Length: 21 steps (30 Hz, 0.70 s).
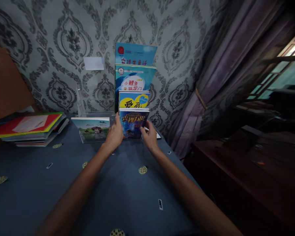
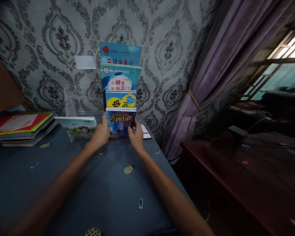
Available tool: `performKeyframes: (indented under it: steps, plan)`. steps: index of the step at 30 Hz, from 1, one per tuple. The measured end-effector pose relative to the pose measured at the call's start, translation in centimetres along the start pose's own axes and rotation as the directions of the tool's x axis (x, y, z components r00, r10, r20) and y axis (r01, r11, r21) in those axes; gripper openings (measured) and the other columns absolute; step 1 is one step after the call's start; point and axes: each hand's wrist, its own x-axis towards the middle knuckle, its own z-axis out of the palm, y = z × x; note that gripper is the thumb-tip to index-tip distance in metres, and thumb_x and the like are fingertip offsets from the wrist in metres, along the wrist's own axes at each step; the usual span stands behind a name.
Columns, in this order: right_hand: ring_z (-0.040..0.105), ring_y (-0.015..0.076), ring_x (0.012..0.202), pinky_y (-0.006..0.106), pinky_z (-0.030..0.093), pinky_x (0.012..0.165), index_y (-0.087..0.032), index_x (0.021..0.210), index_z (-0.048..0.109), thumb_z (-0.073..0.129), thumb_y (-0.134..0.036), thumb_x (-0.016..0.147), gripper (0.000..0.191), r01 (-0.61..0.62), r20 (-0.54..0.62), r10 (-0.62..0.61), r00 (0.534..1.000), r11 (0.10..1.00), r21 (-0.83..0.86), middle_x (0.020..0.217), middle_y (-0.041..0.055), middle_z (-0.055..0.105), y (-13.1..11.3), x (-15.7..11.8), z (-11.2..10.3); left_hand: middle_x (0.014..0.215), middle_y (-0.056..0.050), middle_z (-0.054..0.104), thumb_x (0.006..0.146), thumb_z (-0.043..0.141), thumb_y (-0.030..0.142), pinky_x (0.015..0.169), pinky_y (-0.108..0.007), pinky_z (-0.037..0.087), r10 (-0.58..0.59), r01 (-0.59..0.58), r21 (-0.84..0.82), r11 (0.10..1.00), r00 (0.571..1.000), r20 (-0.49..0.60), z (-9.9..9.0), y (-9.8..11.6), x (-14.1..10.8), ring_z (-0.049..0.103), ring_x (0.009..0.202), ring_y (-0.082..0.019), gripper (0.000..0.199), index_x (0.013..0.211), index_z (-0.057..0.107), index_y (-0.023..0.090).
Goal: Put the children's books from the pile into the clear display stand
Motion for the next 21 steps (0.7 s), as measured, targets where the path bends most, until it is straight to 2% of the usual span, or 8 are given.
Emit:
performKeyframes:
  steps: [4, 7, 12, 15, 18, 21]
  plan:
    - [0.063, 0.0325, 0.122, 0.056, 0.049, 0.106, -0.016, 0.135, 0.056, 0.059, -0.039, 0.086, 0.055, -0.068, -0.005, 0.068, 0.998, 0.997, 0.024, 0.132, 0.0183, 0.065, -0.1, -0.1, -0.1, 0.125, -0.025, 0.069, 0.091, 0.048, 0.016, 0.091, -0.045, 0.055, -0.008, 0.008, -0.003, 1.0, 1.0, 0.007, 0.1, 0.1, -0.1, 0.071, 0.105, -0.03, 0.083, 0.161, 0.003, 0.014]
    - [0.062, 0.0315, 0.122, 0.055, 0.048, 0.107, -0.017, 0.135, 0.057, 0.059, -0.039, 0.086, 0.054, -0.065, 0.007, 0.065, 0.998, 0.998, 0.023, 0.133, 0.0176, 0.065, -0.2, -0.2, -0.4, 0.131, -0.029, 0.065, 0.09, 0.048, 0.014, 0.094, -0.048, 0.053, -0.033, 0.033, -0.001, 0.999, 0.999, 0.03, 0.1, 0.3, -0.2, 0.07, 0.11, -0.032, 0.085, 0.16, 0.001, 0.009]
    - [0.064, 0.0302, 0.121, 0.054, 0.049, 0.105, -0.019, 0.134, 0.058, 0.06, -0.039, 0.086, 0.053, -0.056, -0.004, 0.056, 0.998, 0.998, 0.039, 0.134, 0.0162, 0.066, 0.0, -0.4, -0.7, 0.137, -0.031, 0.059, 0.087, 0.048, 0.013, 0.096, -0.047, 0.053, -0.058, 0.058, -0.004, 0.998, 0.996, 0.061, 0.2, 0.4, -0.6, 0.069, 0.113, -0.034, 0.086, 0.159, 0.001, 0.007]
    - [0.064, 0.0302, 0.12, 0.054, 0.05, 0.104, -0.019, 0.134, 0.058, 0.061, -0.038, 0.085, 0.053, -0.059, -0.015, 0.06, 0.998, 0.997, 0.056, 0.133, 0.016, 0.067, 0.1, -0.5, -0.7, 0.143, -0.033, 0.053, 0.087, 0.047, 0.012, 0.101, -0.052, 0.051, -0.042, 0.043, -0.013, 0.999, 0.997, 0.068, 0.7, -0.2, -1.0, 0.063, 0.124, -0.037, 0.084, 0.158, 0.004, 0.004]
    - [0.065, 0.0311, 0.12, 0.055, 0.05, 0.103, -0.019, 0.133, 0.059, 0.061, -0.038, 0.084, 0.053, -0.065, -0.018, 0.066, 0.998, 0.996, 0.069, 0.132, 0.0163, 0.067, 0.0, -0.6, -0.6, 0.146, -0.029, 0.051, 0.085, 0.049, 0.011, 0.11, -0.053, 0.045, 0.014, -0.009, -0.071, 0.997, 0.998, 0.065, 1.4, -1.2, -1.6, 0.052, 0.137, -0.036, 0.081, 0.158, 0.012, 0.008]
    - [0.064, 0.0318, 0.122, 0.056, 0.05, 0.104, -0.019, 0.132, 0.06, 0.06, -0.038, 0.083, 0.053, -0.076, -0.005, 0.076, 0.997, 0.995, 0.063, 0.132, 0.0166, 0.067, -0.1, -0.8, -0.6, 0.146, -0.027, 0.05, 0.085, 0.05, 0.011, 0.115, -0.054, 0.041, 0.02, -0.007, -0.126, 0.992, 0.995, 0.102, 2.0, -1.9, -2.1, 0.047, 0.141, -0.035, 0.078, 0.156, 0.019, 0.009]
